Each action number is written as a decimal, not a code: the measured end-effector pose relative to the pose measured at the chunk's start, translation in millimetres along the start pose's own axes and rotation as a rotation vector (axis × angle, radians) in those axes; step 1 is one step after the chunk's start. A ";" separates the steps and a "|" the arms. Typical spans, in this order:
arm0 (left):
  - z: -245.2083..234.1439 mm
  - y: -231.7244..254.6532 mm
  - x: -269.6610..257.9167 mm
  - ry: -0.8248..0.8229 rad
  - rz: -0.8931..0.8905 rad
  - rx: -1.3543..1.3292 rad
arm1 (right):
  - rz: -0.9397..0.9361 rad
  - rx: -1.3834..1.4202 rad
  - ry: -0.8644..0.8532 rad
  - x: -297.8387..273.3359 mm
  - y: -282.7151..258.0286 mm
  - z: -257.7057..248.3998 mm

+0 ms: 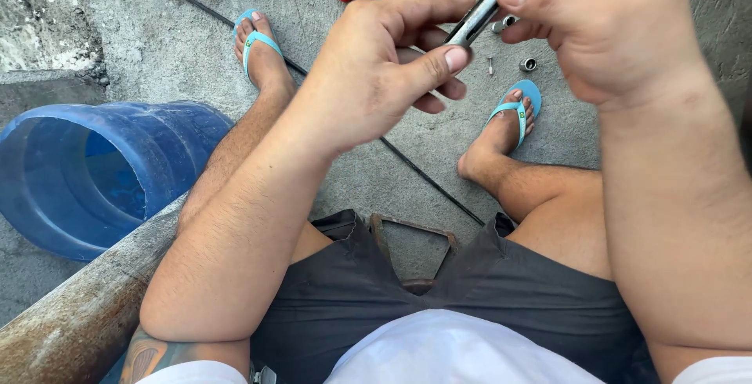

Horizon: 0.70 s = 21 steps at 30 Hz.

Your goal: Assembling and inspecting small metal components of a mechanical device on the floor.

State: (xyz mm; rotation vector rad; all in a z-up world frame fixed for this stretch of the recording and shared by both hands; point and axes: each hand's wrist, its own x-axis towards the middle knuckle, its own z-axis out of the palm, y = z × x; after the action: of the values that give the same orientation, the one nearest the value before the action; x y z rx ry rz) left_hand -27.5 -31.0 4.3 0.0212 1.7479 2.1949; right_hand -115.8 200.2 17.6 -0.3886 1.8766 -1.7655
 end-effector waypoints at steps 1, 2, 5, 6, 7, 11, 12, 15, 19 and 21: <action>-5.3 4.1 -0.3 -0.004 0.001 0.001 | -0.001 -0.001 0.004 -0.7 4.4 -7.8; -10.4 8.2 -0.4 -0.010 0.005 0.191 | 0.012 0.065 -0.008 -1.4 8.9 -15.7; -28.2 10.4 -2.4 0.014 -0.004 0.446 | 0.033 0.173 -0.017 -2.0 20.0 -37.5; -34.5 9.1 -3.6 0.046 -0.023 0.512 | 0.042 0.218 -0.018 -2.3 23.7 -44.3; -34.6 12.9 -4.5 0.041 -0.024 0.511 | 0.045 0.218 -0.013 -4.6 24.9 -48.9; -42.8 12.3 -4.2 0.153 0.047 0.411 | 0.066 0.256 0.015 -11.1 27.9 -62.1; -46.3 8.3 -3.8 0.153 0.112 0.338 | 0.066 0.275 0.024 -12.7 27.9 -63.9; -42.3 2.4 -0.9 0.204 0.171 0.202 | 0.024 0.339 0.078 -11.3 39.3 -65.8; -15.3 -11.7 8.9 0.305 0.174 -0.065 | -0.037 0.358 0.208 -3.9 20.2 -27.9; 4.4 -9.2 16.0 0.229 0.326 -0.527 | -0.082 0.360 0.293 -0.6 5.9 -0.7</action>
State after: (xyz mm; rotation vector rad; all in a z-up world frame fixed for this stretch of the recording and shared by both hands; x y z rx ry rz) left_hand -39.3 -20.7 -6.5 -0.0780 1.2805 2.9390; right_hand -114.8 201.7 11.9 -0.0746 1.6938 -2.2644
